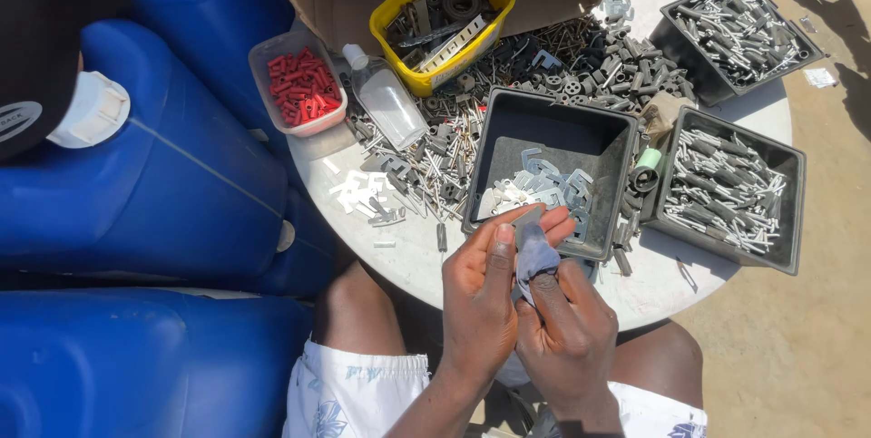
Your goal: Cleaning and inspecting small metal brackets with a cloth
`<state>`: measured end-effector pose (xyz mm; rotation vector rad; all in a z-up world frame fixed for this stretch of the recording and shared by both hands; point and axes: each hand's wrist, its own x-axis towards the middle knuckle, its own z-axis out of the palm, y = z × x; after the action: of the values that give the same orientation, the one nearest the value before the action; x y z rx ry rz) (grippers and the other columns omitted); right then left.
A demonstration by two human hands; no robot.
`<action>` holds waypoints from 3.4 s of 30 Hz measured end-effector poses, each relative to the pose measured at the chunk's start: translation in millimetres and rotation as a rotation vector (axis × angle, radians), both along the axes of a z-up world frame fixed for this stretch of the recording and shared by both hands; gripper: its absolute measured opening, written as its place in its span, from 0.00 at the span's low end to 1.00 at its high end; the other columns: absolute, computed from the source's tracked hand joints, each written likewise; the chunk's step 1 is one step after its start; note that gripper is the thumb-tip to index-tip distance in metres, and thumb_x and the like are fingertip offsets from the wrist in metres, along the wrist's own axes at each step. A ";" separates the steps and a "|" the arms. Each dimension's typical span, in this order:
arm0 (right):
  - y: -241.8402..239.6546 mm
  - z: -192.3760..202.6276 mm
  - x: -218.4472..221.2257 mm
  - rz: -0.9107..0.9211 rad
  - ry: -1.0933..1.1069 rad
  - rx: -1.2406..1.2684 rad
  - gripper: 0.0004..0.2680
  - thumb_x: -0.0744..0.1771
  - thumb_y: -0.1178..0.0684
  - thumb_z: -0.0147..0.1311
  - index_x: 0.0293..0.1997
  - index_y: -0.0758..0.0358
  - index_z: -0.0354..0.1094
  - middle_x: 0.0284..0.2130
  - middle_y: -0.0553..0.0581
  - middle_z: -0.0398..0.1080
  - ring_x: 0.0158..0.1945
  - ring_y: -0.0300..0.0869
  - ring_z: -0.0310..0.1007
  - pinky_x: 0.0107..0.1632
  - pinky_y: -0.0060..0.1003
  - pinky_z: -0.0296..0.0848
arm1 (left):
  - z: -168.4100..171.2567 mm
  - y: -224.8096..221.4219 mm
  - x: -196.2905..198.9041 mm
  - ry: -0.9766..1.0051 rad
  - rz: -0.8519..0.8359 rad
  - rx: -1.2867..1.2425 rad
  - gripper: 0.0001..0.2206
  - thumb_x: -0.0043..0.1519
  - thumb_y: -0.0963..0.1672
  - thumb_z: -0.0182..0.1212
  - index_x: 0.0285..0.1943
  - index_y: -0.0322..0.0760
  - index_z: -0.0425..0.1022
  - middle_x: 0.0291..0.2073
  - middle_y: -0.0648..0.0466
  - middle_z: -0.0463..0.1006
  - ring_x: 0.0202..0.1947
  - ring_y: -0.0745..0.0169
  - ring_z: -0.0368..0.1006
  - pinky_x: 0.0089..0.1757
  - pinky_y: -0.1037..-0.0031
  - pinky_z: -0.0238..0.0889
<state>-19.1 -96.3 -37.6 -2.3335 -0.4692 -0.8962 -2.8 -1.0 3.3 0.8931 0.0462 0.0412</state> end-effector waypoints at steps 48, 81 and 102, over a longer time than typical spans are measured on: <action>-2.5 -11.9 -5.3 -0.004 -0.008 0.086 0.08 0.66 0.67 0.50 0.26 0.67 0.61 0.24 0.55 0.49 0.23 0.45 0.46 0.26 0.38 0.51 | 9.4 -2.1 -12.1 -0.088 0.083 0.264 0.21 0.68 0.49 0.50 0.61 0.29 0.76 0.55 0.43 0.83 0.56 0.59 0.79 0.55 0.74 0.71; -1.3 2.8 1.1 -0.035 0.027 0.326 0.11 0.69 0.65 0.44 0.56 0.78 0.70 0.48 0.69 0.74 0.52 0.53 0.77 0.55 0.42 0.74 | 4.6 -5.9 -15.6 -0.098 0.092 0.018 0.17 0.67 0.46 0.56 0.56 0.26 0.78 0.52 0.43 0.83 0.54 0.57 0.79 0.54 0.71 0.74; 6.4 13.8 5.4 0.014 0.042 0.165 0.06 0.63 0.71 0.42 0.29 0.69 0.62 0.24 0.55 0.50 0.24 0.43 0.47 0.28 0.35 0.52 | -0.1 0.1 -13.6 -0.032 0.120 -0.053 0.20 0.65 0.46 0.56 0.60 0.24 0.75 0.51 0.36 0.83 0.48 0.54 0.81 0.50 0.71 0.73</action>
<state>-13.8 -89.9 -23.8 -2.1920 -0.3790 -0.8454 -16.4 -0.9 3.2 0.8362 0.0707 0.1660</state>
